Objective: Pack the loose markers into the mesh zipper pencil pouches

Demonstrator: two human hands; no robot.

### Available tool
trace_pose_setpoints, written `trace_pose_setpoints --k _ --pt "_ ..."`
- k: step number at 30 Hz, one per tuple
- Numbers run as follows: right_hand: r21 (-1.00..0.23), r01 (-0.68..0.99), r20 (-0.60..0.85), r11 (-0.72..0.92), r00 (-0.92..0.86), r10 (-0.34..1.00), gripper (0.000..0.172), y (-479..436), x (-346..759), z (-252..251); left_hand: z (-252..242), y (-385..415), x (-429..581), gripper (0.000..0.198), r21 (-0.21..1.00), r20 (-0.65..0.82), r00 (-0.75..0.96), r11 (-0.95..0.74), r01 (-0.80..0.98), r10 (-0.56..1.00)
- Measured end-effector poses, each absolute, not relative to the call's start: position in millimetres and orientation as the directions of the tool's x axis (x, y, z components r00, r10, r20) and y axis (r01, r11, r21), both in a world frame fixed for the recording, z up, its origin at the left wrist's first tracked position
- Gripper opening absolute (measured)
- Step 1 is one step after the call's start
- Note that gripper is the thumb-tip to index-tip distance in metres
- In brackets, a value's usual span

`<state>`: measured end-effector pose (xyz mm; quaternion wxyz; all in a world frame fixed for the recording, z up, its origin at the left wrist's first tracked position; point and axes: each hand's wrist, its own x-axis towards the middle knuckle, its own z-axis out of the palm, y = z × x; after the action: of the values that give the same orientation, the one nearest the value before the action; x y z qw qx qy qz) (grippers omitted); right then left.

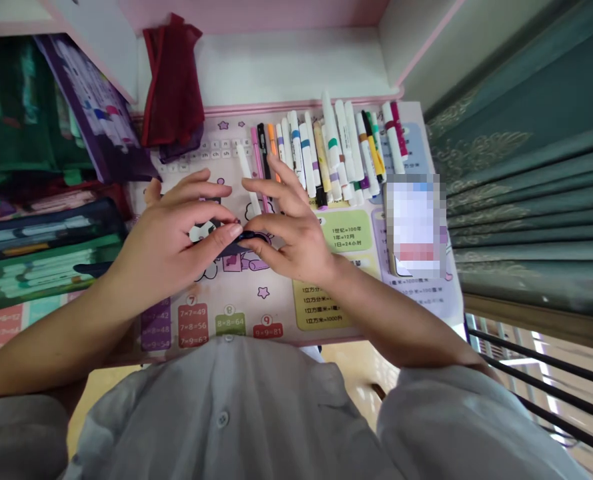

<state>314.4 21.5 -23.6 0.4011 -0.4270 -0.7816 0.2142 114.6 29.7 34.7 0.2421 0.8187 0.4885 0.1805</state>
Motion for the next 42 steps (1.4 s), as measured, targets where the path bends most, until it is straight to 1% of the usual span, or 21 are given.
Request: trace_pose_setpoints --k 3,6,12,16,22,27,32,34,39,42 --pt "-0.683 0.494 0.44 0.538 -0.311 0.843 0.03 22 315 -26 37 31 118 0.028 0.575 0.022 0.461 -0.388 0.72 0.887" --pt "-0.683 0.495 0.438 0.538 -0.312 0.843 0.031 23 315 -27 39 32 120 0.026 0.581 0.005 0.461 -0.378 0.721 0.887" --pt "-0.673 0.491 0.442 0.553 -0.333 0.833 0.027 22 315 -24 41 28 118 0.018 0.597 -0.007 0.433 -0.343 0.725 0.901" --pt "-0.677 0.496 0.43 0.544 -0.333 0.839 0.026 21 314 -24 41 29 114 0.017 0.61 -0.038 0.455 -0.34 0.716 0.889" --pt "-0.62 0.503 0.511 0.602 -0.324 0.796 0.022 22 317 -31 43 30 107 0.017 0.607 -0.057 0.474 -0.347 0.715 0.879" --pt "-0.497 0.475 0.65 0.726 -0.35 0.674 0.013 24 319 -35 43 29 110 0.018 0.592 -0.061 0.488 -0.362 0.72 0.871" --pt "-0.533 0.442 0.628 0.721 -0.364 0.688 0.013 26 321 -39 44 29 113 0.019 0.588 -0.076 0.475 -0.345 0.731 0.876" --pt "-0.531 0.417 0.647 0.737 -0.363 0.671 0.011 27 321 -40 44 29 113 0.021 0.591 -0.069 0.473 -0.346 0.729 0.878" --pt "-0.473 0.431 0.689 0.769 -0.363 0.627 0.011 28 320 -42 44 30 113 0.021 0.572 -0.088 0.474 -0.345 0.744 0.876" --pt "-0.42 0.405 0.732 0.812 -0.378 0.567 0.012 29 320 -42 44 30 113 0.022 0.563 -0.105 0.472 -0.339 0.754 0.876"
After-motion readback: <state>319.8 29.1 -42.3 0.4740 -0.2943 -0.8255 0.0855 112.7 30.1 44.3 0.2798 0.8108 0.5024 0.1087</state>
